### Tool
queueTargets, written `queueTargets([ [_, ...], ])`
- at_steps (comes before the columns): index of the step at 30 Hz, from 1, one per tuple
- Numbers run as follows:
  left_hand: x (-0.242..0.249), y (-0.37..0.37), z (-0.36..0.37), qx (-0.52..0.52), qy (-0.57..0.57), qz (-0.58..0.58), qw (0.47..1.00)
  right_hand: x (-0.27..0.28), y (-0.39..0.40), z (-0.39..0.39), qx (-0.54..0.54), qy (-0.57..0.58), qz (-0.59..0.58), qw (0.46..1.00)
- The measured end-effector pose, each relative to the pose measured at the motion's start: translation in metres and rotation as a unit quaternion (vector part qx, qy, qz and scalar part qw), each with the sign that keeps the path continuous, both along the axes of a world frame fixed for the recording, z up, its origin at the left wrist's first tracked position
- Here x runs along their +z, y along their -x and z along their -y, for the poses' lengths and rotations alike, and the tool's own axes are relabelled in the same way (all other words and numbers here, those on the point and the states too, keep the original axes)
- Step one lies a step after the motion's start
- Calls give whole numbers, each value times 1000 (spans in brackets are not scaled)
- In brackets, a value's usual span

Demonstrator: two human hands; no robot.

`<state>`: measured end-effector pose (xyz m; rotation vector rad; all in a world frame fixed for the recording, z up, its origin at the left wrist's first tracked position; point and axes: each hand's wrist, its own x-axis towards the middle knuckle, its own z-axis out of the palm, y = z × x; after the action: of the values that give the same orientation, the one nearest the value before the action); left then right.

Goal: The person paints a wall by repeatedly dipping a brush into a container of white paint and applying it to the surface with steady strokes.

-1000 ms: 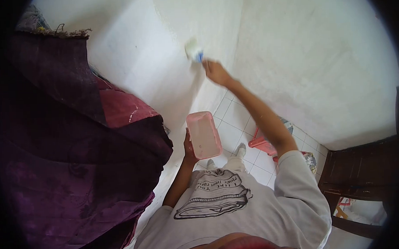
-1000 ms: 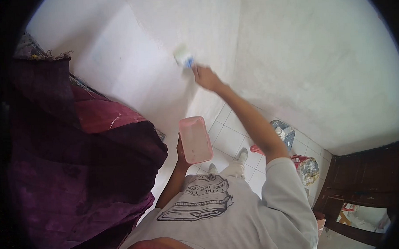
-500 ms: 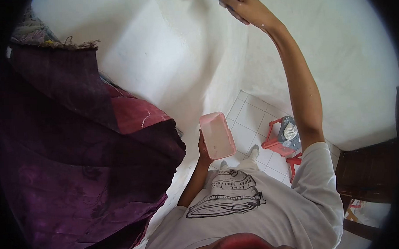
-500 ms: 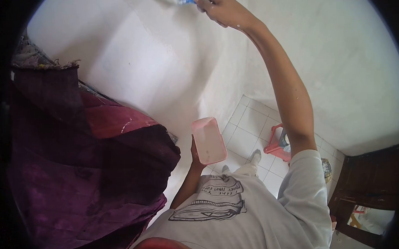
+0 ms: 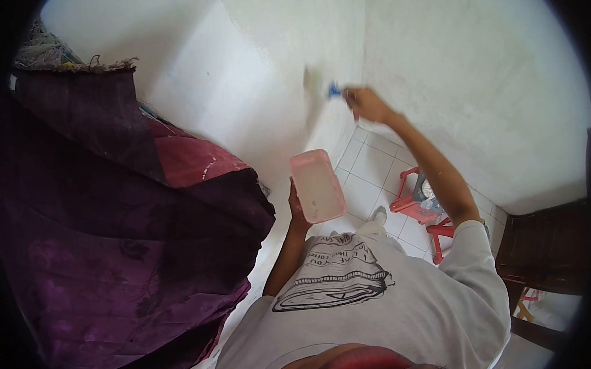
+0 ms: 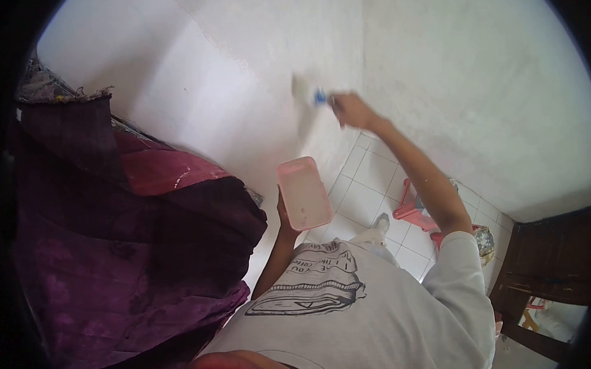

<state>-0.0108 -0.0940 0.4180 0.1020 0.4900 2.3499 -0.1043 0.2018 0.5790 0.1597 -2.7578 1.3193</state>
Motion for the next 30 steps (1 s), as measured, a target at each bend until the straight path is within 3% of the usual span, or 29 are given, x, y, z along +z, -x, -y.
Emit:
queueTargets([
  [1, 10, -1, -3, -17, -48, -4, 999, 31, 7, -10, 19, 4, -83, 996],
  [2, 13, -3, -6, -17, -49, -1, 999, 57, 19, -19, 0, -66, -198, 978],
  [4, 17, -1, -10, -31, -78, -19, 996, 128, 11, 1, -71, -87, -355, 928],
  [7, 16, -5, -12, -14, -75, 4, 997, 142, 30, 20, -73, -54, -444, 891],
  [12, 16, -17, -5, -5, -74, -9, 997, 4, 34, 70, -22, 20, -363, 931],
  [14, 18, -13, -5, 12, -70, -25, 997, -40, 10, 60, 13, -56, -218, 974],
  [15, 17, -13, -2, 5, -66, -24, 998, -44, 1, 54, 21, -165, -93, 982],
  [16, 16, -15, 0, -3, -62, -21, 998, -45, -2, 44, 21, -166, -90, 982],
  [18, 11, -14, -1, 1, -60, -11, 998, -31, 10, 23, 130, -275, 22, 952],
  [20, 12, -11, -1, 2, -55, -4, 998, 24, 31, 13, 94, -191, -149, 966],
  [22, 15, -10, -6, -14, -88, -15, 996, 131, 41, 8, 47, -246, -235, 939],
  [25, 12, -8, -7, -41, -106, -1, 994, 219, 51, 8, -40, -139, -491, 859],
  [26, 8, -5, -5, -41, -106, -1, 994, 243, 27, 26, -52, -76, -446, 890],
  [28, -6, -2, -2, -24, -44, 7, 999, 202, 58, 24, -127, -76, -508, 849],
  [29, -12, 0, 1, -25, -46, 7, 999, 170, 62, 29, -124, -57, -398, 907],
  [30, -18, 2, 5, -14, -48, 11, 999, 122, 69, 37, -107, -71, -378, 917],
])
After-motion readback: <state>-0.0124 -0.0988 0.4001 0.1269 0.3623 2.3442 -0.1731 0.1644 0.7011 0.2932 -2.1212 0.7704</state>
